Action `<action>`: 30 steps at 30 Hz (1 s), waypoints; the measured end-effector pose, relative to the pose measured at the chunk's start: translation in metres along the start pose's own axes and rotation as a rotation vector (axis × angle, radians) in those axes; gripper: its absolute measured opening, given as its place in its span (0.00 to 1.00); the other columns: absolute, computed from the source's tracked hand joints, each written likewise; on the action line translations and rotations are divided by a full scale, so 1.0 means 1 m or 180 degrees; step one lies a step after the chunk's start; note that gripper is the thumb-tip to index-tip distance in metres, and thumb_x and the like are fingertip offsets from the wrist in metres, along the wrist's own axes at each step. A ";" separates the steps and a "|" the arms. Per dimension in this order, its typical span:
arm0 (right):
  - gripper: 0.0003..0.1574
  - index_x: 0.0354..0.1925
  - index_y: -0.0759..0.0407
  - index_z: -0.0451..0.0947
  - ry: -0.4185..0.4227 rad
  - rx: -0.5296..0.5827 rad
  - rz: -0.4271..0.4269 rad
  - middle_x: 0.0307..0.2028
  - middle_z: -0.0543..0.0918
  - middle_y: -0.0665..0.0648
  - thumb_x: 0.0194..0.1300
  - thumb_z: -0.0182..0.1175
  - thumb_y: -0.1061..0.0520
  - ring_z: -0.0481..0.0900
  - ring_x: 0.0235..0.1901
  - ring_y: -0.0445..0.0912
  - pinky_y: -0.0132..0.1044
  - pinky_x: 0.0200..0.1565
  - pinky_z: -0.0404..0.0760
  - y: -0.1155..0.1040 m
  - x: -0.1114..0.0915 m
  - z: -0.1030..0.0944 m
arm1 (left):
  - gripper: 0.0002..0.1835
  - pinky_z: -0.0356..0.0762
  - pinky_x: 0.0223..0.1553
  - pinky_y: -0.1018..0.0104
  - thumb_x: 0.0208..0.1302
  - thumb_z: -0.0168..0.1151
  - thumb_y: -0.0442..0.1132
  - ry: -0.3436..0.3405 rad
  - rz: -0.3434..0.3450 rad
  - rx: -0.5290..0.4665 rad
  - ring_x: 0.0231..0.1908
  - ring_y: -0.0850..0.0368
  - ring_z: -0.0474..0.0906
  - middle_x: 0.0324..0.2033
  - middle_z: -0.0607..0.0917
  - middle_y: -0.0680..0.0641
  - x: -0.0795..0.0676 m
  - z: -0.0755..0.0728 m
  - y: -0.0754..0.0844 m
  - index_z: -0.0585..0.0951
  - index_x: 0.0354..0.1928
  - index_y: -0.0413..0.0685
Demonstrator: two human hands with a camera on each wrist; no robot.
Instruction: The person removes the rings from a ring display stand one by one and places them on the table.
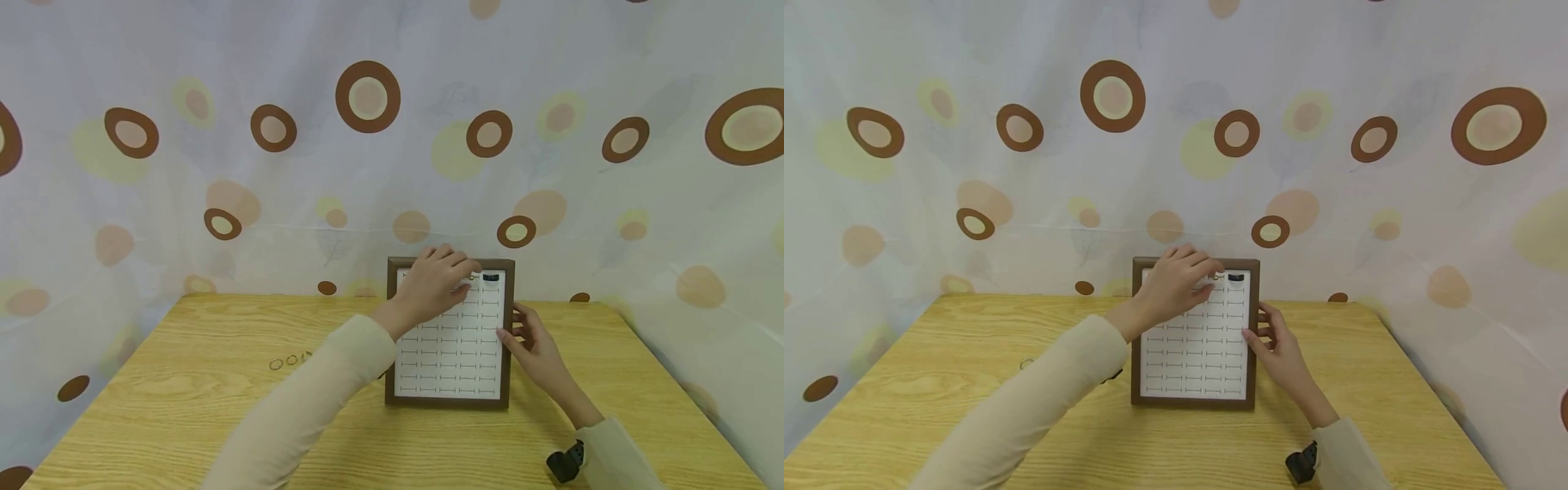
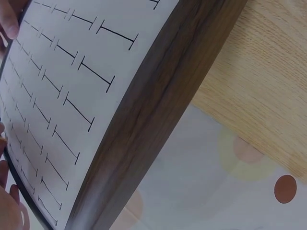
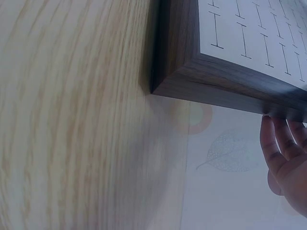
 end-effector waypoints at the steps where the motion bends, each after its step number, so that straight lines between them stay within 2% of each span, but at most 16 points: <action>1: 0.33 0.65 0.62 0.54 0.0000 -0.0008 0.0000 0.49 0.72 0.61 0.65 0.53 0.61 0.75 0.40 0.37 0.25 0.38 0.76 0.000 0.000 0.000 | 0.13 0.67 0.44 0.67 0.60 0.59 0.44 -0.0004 0.0002 0.0002 0.44 0.60 0.73 0.42 0.82 0.58 0.000 0.000 0.000 0.77 0.48 0.59; 14: 0.33 0.65 0.63 0.54 -0.0004 0.0029 0.0029 0.48 0.72 0.61 0.65 0.53 0.61 0.74 0.38 0.33 0.26 0.36 0.77 -0.001 0.000 0.000 | 0.08 0.66 0.42 0.68 0.60 0.58 0.41 0.0119 -0.0096 -0.0062 0.40 0.61 0.73 0.38 0.82 0.59 0.002 0.002 0.002 0.79 0.42 0.58; 23: 0.33 0.65 0.63 0.54 0.0022 0.0048 0.0016 0.48 0.72 0.64 0.64 0.52 0.64 0.72 0.38 0.30 0.25 0.37 0.76 -0.003 0.001 0.001 | 0.07 0.66 0.40 0.69 0.59 0.59 0.42 0.0067 -0.0143 -0.0092 0.38 0.62 0.73 0.36 0.83 0.59 0.005 0.003 0.000 0.81 0.39 0.59; 30: 0.33 0.65 0.62 0.54 0.0005 0.0000 0.0049 0.49 0.72 0.62 0.65 0.53 0.61 0.74 0.39 0.34 0.25 0.37 0.76 -0.001 0.000 0.000 | 0.06 0.65 0.40 0.69 0.59 0.60 0.42 -0.0011 -0.0136 -0.0147 0.37 0.62 0.72 0.35 0.83 0.60 0.006 0.003 -0.001 0.81 0.38 0.59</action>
Point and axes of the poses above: each hand's wrist, its own x-axis towards the middle knuckle, its own z-axis out of the palm, y = z × x, the point moved 3 cm from there along x, towards the middle knuckle
